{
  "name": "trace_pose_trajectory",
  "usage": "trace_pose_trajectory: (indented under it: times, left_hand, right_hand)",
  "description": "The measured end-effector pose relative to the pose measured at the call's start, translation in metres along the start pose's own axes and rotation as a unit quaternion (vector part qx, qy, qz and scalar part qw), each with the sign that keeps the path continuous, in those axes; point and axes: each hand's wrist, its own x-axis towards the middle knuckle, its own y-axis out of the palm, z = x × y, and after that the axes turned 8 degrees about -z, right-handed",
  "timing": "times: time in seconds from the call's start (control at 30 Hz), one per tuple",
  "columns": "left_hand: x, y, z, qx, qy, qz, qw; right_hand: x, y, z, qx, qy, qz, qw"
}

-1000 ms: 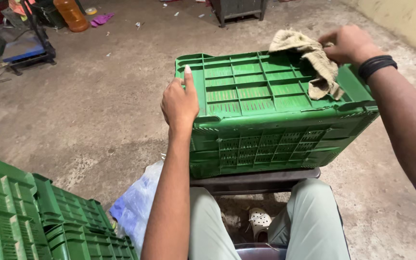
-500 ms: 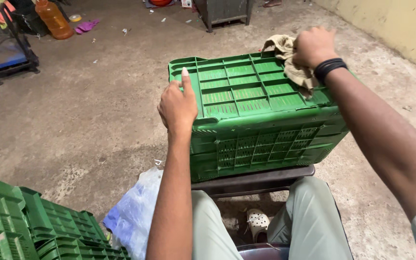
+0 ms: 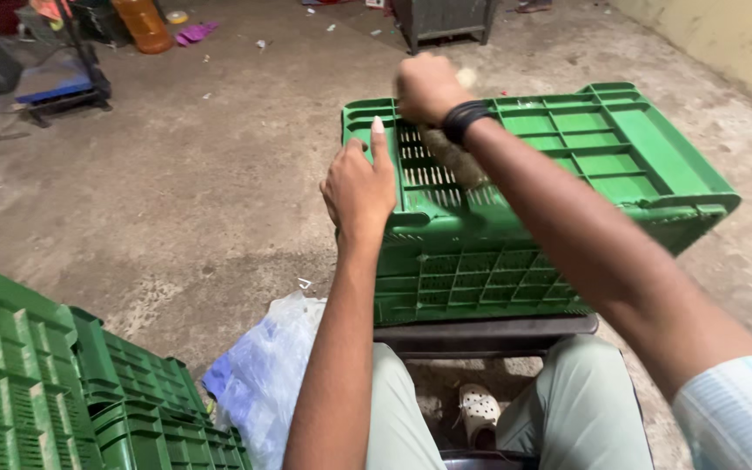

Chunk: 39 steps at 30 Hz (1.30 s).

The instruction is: The person wipes the exterior and interior surfaces of a green plastic crate using a cloth. The crate is rotated and tilted to access different sides and the inside, and the cloth is used to rub the surfaces throughout the clip.

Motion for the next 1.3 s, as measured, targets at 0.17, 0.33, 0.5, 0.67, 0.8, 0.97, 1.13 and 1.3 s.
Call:
trace_pose_trajectory:
  times: [0.17,0.33,0.5,0.67,0.8,0.97,1.13,1.3]
  left_hand:
    - [-0.003,-0.009,-0.006,-0.004,-0.006,0.002,1.0]
    - [0.0,-0.011,-0.006,-0.016,-0.009,-0.008,1.0]
    - [0.002,0.001,0.001,0.003,-0.025,-0.004,1.0]
    - [0.006,0.006,0.008,0.014,-0.039,0.003,0.999]
    - [0.004,0.003,0.008,0.033,-0.023,-0.008,0.999]
    - [0.004,-0.002,0.004,0.041,-0.042,0.008,0.998]
    - [0.002,-0.001,0.005,0.026,-0.034,-0.003,0.999]
    - [0.004,0.0,0.003,0.039,-0.029,-0.003,0.999]
  right_hand:
    - [0.029,0.007,0.071,0.296,-0.123,-0.047,0.946]
    - [0.022,-0.005,0.084,0.141,-0.059,0.056,0.987]
    - [-0.009,-0.034,0.022,0.093,-0.012,0.078,0.993]
    - [-0.053,-0.069,-0.07,0.182,-0.04,0.129,0.974]
    - [-0.093,-0.085,-0.128,0.084,0.003,0.103,0.991]
    - [-0.16,-0.112,-0.238,0.009,0.191,0.161,0.968]
    - [-0.253,-0.109,-0.349,-0.142,0.209,0.246,0.936]
    - [-0.381,-0.07,-0.355,0.147,0.199,0.049,0.968]
